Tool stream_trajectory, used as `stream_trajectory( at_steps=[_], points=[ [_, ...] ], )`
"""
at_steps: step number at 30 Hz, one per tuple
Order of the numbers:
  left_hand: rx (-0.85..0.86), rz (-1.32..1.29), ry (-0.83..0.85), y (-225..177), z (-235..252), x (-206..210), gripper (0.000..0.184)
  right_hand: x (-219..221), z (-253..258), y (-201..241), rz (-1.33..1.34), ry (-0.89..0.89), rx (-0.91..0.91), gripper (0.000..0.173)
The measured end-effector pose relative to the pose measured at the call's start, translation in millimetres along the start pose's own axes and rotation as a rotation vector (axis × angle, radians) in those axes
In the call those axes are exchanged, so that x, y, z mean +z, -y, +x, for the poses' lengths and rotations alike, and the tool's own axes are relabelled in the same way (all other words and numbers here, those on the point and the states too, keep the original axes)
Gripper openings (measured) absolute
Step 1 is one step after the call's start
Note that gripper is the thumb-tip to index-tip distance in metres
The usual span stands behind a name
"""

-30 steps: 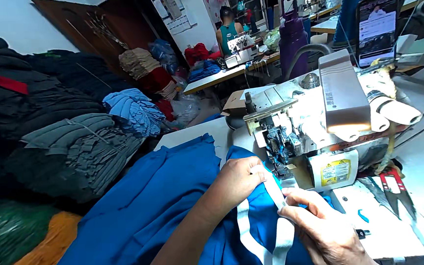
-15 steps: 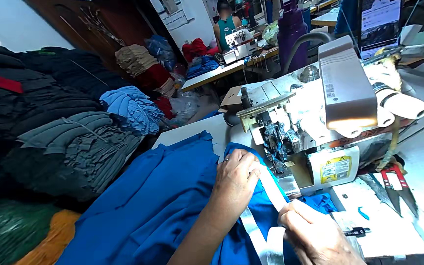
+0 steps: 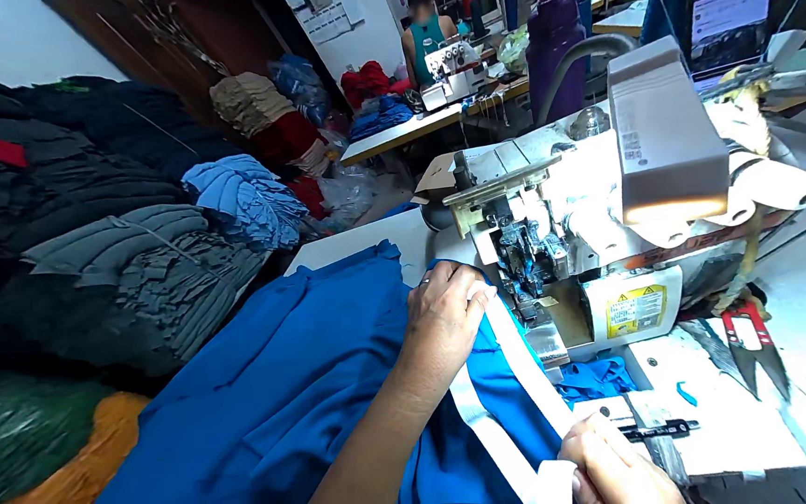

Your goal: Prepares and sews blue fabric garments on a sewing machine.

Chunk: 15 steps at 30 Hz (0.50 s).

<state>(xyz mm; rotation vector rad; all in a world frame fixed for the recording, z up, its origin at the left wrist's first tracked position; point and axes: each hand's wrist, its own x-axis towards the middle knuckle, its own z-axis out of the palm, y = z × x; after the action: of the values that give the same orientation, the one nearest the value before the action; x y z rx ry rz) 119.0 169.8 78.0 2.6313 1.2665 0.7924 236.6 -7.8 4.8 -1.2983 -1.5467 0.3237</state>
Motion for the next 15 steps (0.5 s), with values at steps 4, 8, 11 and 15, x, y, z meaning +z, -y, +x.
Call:
stream_trajectory(
  at_steps=[4, 8, 11, 15],
  points=[
    [-0.021, 0.005, 0.004, -6, 1, 0, 0.017, -6, 0, 7, -0.011, -0.006, 0.025, 0.026],
    [-0.032, 0.026, 0.034, -13, 7, 2, 0.018, -17, 2, 8, -0.049, -0.022, 0.031, 0.026],
    [-0.025, 0.023, 0.063, -14, 14, 4, 0.020, -23, 4, 8, -0.077, -0.027, 0.012, 0.027],
    [-0.050, 0.048, 0.092, -19, 23, 5, 0.021, -24, 10, 11, -0.133, -0.065, 0.021, 0.026]
  ],
)
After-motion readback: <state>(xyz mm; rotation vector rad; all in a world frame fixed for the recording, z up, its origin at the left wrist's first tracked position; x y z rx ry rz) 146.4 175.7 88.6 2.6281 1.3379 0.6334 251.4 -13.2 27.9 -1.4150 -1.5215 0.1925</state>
